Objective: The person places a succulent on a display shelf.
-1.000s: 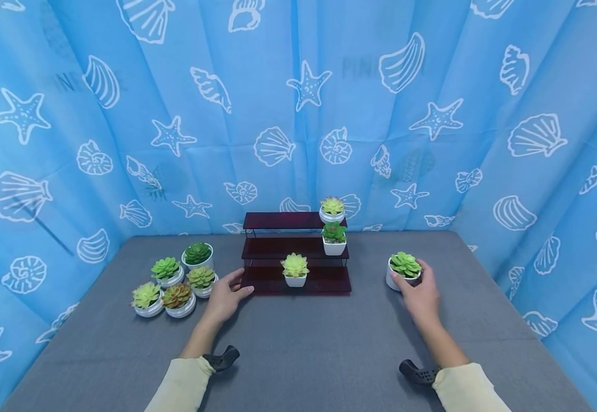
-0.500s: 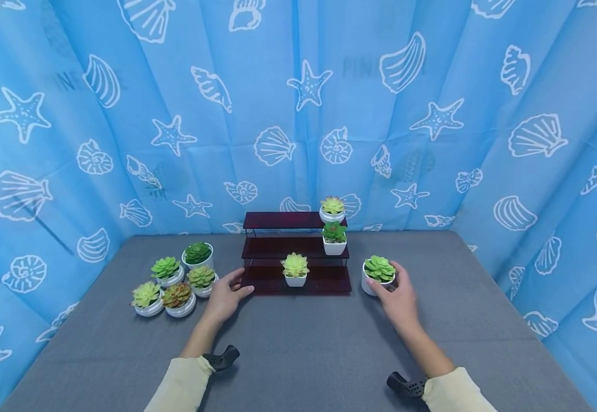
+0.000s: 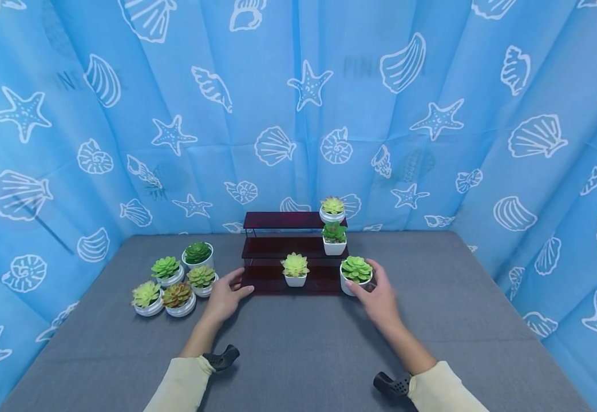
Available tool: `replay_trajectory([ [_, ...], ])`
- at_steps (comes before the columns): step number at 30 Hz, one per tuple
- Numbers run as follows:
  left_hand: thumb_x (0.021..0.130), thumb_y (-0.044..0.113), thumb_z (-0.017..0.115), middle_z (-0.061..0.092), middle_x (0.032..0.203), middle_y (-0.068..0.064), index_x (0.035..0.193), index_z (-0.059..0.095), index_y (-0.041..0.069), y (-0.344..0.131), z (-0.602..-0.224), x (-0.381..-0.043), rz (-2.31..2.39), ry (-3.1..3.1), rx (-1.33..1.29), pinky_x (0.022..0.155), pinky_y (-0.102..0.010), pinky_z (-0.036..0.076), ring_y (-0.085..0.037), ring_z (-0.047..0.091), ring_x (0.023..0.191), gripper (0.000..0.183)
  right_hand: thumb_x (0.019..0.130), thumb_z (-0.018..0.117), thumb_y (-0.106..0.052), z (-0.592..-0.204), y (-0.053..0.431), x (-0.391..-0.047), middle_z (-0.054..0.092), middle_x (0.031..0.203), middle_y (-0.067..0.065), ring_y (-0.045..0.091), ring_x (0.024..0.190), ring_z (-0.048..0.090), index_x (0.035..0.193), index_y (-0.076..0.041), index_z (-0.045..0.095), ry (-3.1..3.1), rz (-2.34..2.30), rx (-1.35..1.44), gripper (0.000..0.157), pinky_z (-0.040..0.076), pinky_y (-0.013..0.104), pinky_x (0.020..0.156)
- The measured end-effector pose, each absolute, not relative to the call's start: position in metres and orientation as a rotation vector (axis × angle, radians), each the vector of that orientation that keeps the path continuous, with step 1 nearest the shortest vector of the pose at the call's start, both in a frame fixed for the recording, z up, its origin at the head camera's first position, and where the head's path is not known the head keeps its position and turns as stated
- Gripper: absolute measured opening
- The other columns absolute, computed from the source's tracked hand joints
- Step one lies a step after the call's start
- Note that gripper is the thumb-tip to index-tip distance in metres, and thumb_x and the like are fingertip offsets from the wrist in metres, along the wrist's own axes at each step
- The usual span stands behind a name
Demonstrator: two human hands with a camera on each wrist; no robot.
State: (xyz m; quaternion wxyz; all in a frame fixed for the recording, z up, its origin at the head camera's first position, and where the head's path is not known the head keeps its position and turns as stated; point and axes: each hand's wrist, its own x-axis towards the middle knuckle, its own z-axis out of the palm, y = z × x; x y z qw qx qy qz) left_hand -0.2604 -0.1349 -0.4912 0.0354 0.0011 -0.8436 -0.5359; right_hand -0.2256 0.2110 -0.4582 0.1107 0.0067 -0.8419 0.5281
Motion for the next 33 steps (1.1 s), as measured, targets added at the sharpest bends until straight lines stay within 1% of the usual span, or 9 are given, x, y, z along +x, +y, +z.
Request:
replay_trajectory([
  [3, 0.09, 0.012, 0.071, 0.057, 0.13, -0.019, 0.141, 0.051, 0.005, -0.135, -0.491, -0.261, -1.657, -2.595, 0.018, 0.095, -0.045, 0.047, -0.033, 0.055, 0.117, 0.055, 0.091, 0.071, -0.02, -0.458, 0.206, -0.228, 0.046, 0.14, 0.027, 0.031, 0.121, 0.05, 0.147, -0.001, 0.031, -2.486, 1.546, 0.037, 0.071, 0.043, 0.015, 0.087],
  [5, 0.09, 0.012, 0.071, 0.057, 0.131, -0.019, 0.141, 0.051, 0.005, -0.135, -0.49, -0.26, -1.658, -2.598, 0.021, 0.096, -0.045, 0.047, -0.032, 0.055, 0.117, 0.055, 0.091, 0.071, -0.02, -0.459, 0.203, -0.23, 0.047, 0.139, 0.026, 0.031, 0.121, 0.051, 0.147, -0.001, 0.032, -2.492, 1.539, 0.052, 0.071, 0.046, 0.025, 0.091],
  [8, 0.09, 0.013, 0.071, 0.056, 0.131, -0.019, 0.141, 0.051, 0.006, -0.135, -0.489, -0.26, -1.662, -2.599, 0.028, 0.096, -0.045, 0.047, -0.033, 0.055, 0.118, 0.055, 0.091, 0.071, -0.02, -0.459, 0.199, -0.233, 0.046, 0.14, 0.026, 0.032, 0.122, 0.05, 0.147, -0.001, 0.032, -2.5, 1.537, 0.069, 0.071, 0.046, 0.04, 0.096],
  [10, 0.09, 0.013, 0.071, 0.056, 0.131, -0.019, 0.141, 0.051, 0.006, -0.135, -0.489, -0.26, -1.66, -2.601, 0.03, 0.096, -0.045, 0.047, -0.032, 0.055, 0.118, 0.055, 0.091, 0.071, -0.019, -0.46, 0.196, -0.235, 0.045, 0.14, 0.027, 0.033, 0.122, 0.05, 0.146, 0.0, 0.032, -2.497, 1.545, 0.081, 0.071, 0.045, 0.046, 0.097],
  [16, 0.09, 0.013, 0.071, 0.057, 0.13, -0.019, 0.141, 0.051, 0.006, -0.135, -0.49, -0.26, -1.657, -2.608, 0.03, 0.095, -0.046, 0.047, -0.032, 0.055, 0.117, 0.055, 0.089, 0.073, -0.016, -0.462, 0.19, -0.238, 0.041, 0.143, 0.029, 0.037, 0.128, 0.044, 0.146, 0.001, 0.03, -2.465, 1.58, 0.11, 0.073, 0.041, 0.05, 0.101],
  [20, 0.09, 0.012, 0.071, 0.057, 0.13, -0.019, 0.141, 0.051, 0.006, -0.134, -0.49, -0.26, -1.66, -2.597, 0.031, 0.095, -0.045, 0.047, -0.032, 0.055, 0.117, 0.055, 0.089, 0.073, -0.016, -0.464, 0.188, -0.241, 0.037, 0.146, 0.03, 0.039, 0.132, 0.04, 0.147, 0.001, 0.03, -2.449, 1.585, 0.122, 0.074, 0.038, 0.052, 0.104],
  [23, 0.089, 0.011, 0.072, 0.058, 0.129, -0.02, 0.14, 0.052, 0.004, -0.134, -0.49, -0.26, -1.654, -2.584, 0.01, 0.095, -0.045, 0.047, -0.034, 0.056, 0.116, 0.055, 0.09, 0.072, -0.016, -0.465, 0.186, -0.242, 0.035, 0.147, 0.031, 0.04, 0.133, 0.038, 0.147, 0.001, 0.029, -2.431, 1.598, 0.134, 0.074, 0.036, 0.053, 0.105],
  [27, 0.089, 0.01, 0.072, 0.058, 0.129, -0.022, 0.139, 0.052, 0.002, -0.135, -0.491, -0.26, -1.651, -2.573, -0.017, 0.095, -0.046, 0.047, -0.035, 0.056, 0.116, 0.055, 0.089, 0.073, -0.016, -0.465, 0.183, -0.243, 0.034, 0.146, 0.033, 0.043, 0.132, 0.037, 0.147, 0.003, 0.029, -2.398, 1.614, 0.148, 0.075, 0.036, 0.054, 0.105],
  [33, 0.09, 0.011, 0.071, 0.057, 0.13, -0.021, 0.14, 0.051, 0.002, -0.136, -0.491, -0.259, -1.655, -2.575, -0.023, 0.096, -0.046, 0.047, -0.034, 0.055, 0.117, 0.055, 0.088, 0.074, -0.015, -0.467, 0.18, -0.244, 0.039, 0.142, 0.031, 0.042, 0.129, 0.041, 0.146, 0.004, 0.03, -2.362, 1.615, 0.133, 0.076, 0.038, 0.053, 0.103],
])
